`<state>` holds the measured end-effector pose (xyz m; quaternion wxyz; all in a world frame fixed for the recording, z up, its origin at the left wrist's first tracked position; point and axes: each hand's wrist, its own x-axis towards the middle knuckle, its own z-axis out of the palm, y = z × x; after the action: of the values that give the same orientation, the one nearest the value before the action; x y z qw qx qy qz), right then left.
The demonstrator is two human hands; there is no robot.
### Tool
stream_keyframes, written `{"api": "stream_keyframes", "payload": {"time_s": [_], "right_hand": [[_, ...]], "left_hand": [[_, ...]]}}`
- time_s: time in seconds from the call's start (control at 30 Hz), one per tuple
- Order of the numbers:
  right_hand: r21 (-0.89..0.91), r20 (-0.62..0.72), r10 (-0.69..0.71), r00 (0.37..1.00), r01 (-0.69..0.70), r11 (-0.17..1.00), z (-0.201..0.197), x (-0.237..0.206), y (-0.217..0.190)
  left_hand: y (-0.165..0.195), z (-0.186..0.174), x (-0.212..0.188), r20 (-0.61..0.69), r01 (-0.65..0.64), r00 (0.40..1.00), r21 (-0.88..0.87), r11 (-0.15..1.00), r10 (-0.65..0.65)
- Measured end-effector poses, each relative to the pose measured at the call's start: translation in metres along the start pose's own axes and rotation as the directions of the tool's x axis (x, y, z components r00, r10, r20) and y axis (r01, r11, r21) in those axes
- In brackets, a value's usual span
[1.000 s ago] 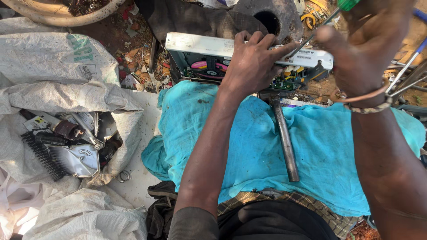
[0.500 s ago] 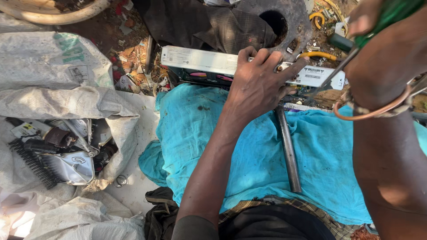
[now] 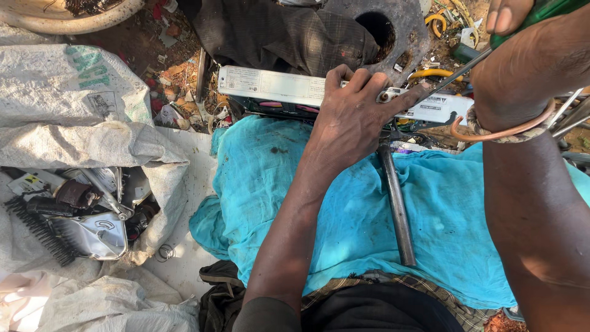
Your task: The person sits on the ground with a DVD player on their lap, uses a screwdriver to unscrew and pry open its casing and remove internal boards, then uses a hammer to break the chassis apart, placing removed parts and debris aside.
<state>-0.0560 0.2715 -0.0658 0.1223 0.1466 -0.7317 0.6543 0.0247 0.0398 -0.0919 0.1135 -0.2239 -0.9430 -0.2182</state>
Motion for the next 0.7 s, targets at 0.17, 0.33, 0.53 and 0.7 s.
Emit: {"api": "stream_keyframes", "payload": {"time_s": [0.17,0.33,0.53,0.7], "right_hand": [[-0.018,0.002,-0.015,1.0,0.015,1.0,0.012,-0.003,-0.021],[-0.029,0.101,-0.009,0.995,0.012,1.0,0.01,-0.011,-0.066],[-0.039,0.165,-0.01,0.986,0.017,0.999,0.018,-0.015,-0.089],[-0.054,0.179,-0.013,0.984,0.023,0.998,0.028,-0.021,-0.1]], "left_hand": [[0.0,0.0,0.004,0.042,-0.008,0.999,0.028,1.0,0.006],[0.003,0.005,0.007,-0.075,0.073,0.994,-0.143,0.987,-0.084],[0.003,0.019,0.011,-0.177,0.075,0.978,-0.178,0.981,-0.107],[0.002,0.026,0.013,-0.191,0.054,0.977,-0.192,0.98,-0.091]]}}
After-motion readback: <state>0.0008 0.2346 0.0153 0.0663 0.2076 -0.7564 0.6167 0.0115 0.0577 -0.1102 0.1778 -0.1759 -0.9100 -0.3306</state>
